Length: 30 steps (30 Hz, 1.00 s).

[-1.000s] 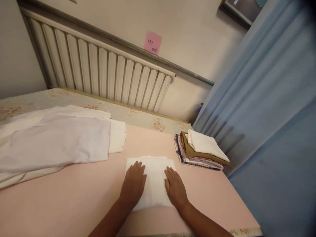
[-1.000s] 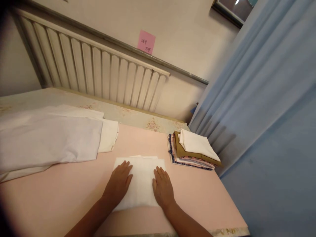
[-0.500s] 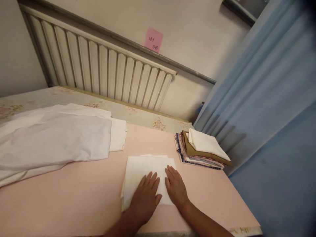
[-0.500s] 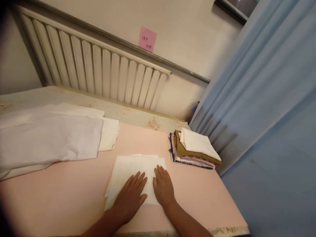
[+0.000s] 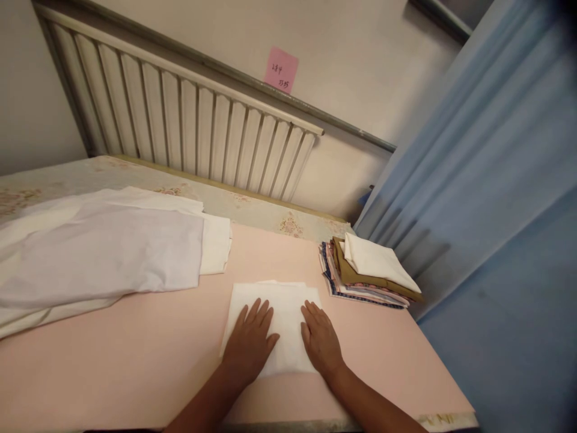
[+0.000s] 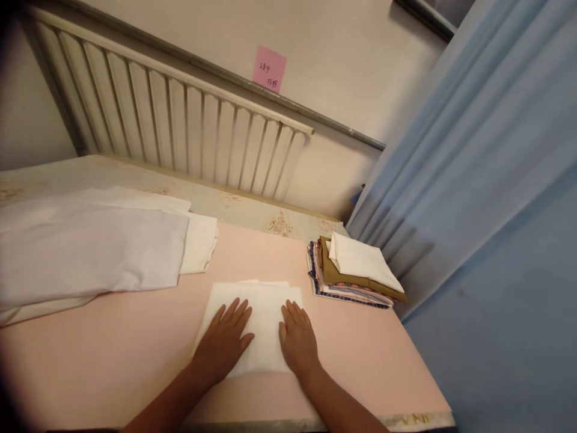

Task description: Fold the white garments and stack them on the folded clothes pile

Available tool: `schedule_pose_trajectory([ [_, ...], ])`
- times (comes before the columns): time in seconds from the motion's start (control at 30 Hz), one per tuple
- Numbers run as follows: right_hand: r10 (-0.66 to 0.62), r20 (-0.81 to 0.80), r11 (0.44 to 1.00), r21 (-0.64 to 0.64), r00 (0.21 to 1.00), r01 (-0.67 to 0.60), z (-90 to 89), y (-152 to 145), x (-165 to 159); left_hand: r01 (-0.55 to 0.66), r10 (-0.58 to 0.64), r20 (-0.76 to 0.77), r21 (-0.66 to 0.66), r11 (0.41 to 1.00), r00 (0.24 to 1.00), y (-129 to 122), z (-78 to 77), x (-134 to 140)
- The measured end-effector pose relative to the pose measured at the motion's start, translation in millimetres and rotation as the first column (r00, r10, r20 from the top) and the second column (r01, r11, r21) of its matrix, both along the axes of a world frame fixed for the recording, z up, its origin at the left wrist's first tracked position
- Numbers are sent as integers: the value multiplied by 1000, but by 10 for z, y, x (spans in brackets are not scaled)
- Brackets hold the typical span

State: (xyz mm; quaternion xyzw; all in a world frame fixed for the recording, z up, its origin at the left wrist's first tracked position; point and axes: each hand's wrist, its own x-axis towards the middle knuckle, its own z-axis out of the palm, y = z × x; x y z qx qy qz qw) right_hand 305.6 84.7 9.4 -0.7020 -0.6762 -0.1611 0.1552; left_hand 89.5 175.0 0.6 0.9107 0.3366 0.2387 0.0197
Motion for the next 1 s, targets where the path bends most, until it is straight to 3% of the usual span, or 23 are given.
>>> schedule_pose_trajectory([
  [0.33,-5,8,1000,-2,1000,5,-14,14,4,-153,153,0,-10,988,988,202,7,-123],
  [1.0,-21,19,1000,-6,1000,22,0,15,-9,-162,162,18,17,987,987,233,-47,-113],
])
